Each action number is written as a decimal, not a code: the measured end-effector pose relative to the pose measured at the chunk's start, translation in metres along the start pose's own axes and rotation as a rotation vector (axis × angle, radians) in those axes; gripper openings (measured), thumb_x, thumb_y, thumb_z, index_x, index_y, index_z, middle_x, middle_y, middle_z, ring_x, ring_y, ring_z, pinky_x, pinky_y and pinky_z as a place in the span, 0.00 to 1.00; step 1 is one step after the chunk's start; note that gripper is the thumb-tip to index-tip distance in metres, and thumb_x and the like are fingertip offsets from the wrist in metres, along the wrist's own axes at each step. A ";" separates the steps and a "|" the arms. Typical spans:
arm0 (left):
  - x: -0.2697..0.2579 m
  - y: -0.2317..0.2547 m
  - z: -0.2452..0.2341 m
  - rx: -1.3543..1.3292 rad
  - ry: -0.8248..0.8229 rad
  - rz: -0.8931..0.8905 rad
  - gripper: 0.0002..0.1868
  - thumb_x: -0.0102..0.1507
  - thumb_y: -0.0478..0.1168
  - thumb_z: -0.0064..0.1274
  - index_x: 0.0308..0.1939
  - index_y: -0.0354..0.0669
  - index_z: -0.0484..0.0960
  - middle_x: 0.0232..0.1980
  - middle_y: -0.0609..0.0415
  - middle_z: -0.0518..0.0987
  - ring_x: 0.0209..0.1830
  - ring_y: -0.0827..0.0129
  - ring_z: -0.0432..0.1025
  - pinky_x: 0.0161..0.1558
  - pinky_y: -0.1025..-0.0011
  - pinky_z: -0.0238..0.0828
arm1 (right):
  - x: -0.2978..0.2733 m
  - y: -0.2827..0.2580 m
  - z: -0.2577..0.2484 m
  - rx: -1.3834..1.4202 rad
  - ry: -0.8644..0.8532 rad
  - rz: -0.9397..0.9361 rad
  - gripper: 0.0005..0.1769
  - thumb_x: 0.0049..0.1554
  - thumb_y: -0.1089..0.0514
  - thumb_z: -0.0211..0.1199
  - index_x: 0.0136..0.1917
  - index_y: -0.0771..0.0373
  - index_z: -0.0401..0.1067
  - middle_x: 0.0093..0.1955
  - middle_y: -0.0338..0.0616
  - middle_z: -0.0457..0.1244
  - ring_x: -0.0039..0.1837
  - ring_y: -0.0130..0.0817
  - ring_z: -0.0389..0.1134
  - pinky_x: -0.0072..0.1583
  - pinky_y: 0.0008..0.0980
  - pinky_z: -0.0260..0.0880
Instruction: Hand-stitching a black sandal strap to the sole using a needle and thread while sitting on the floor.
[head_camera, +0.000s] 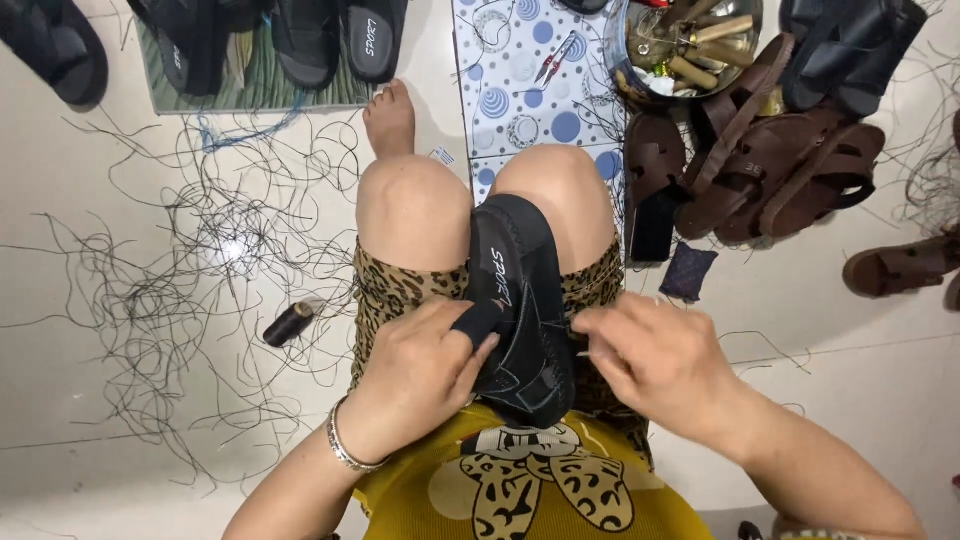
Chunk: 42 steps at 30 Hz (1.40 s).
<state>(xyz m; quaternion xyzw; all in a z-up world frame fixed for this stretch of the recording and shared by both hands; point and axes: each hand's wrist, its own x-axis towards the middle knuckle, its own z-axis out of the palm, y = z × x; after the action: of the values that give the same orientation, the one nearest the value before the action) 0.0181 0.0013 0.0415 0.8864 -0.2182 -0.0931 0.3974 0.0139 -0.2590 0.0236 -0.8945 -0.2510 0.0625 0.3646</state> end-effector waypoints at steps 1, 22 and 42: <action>-0.002 -0.002 0.001 -0.003 0.004 -0.009 0.06 0.60 0.32 0.57 0.39 0.34 0.80 0.41 0.49 0.82 0.38 0.62 0.76 0.39 0.70 0.74 | -0.007 0.000 -0.001 -0.146 -0.009 -0.032 0.13 0.48 0.73 0.65 0.47 0.63 0.76 0.31 0.35 0.61 0.26 0.22 0.55 0.26 0.20 0.57; -0.004 -0.017 0.017 -0.059 0.180 0.067 0.22 0.61 0.34 0.59 0.13 0.37 0.71 0.21 0.46 0.70 0.23 0.49 0.70 0.17 0.65 0.61 | -0.016 0.007 0.000 0.451 0.150 0.301 0.17 0.59 0.61 0.60 0.61 0.67 0.72 0.41 0.50 0.72 0.33 0.33 0.72 0.38 0.31 0.76; -0.033 -0.057 -0.012 0.123 0.242 -0.063 0.04 0.60 0.31 0.60 0.30 0.37 0.82 0.27 0.56 0.78 0.16 0.74 0.63 0.17 0.75 0.54 | -0.136 0.281 -0.084 -0.703 0.369 0.376 0.15 0.80 0.61 0.54 0.61 0.71 0.81 0.48 0.52 0.71 0.40 0.39 0.67 0.38 0.34 0.64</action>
<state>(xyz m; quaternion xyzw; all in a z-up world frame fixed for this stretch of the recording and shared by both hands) 0.0106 0.0580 0.0070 0.9204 -0.1460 0.0157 0.3624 0.0338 -0.5493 -0.1169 -0.9905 -0.0204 -0.1222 0.0591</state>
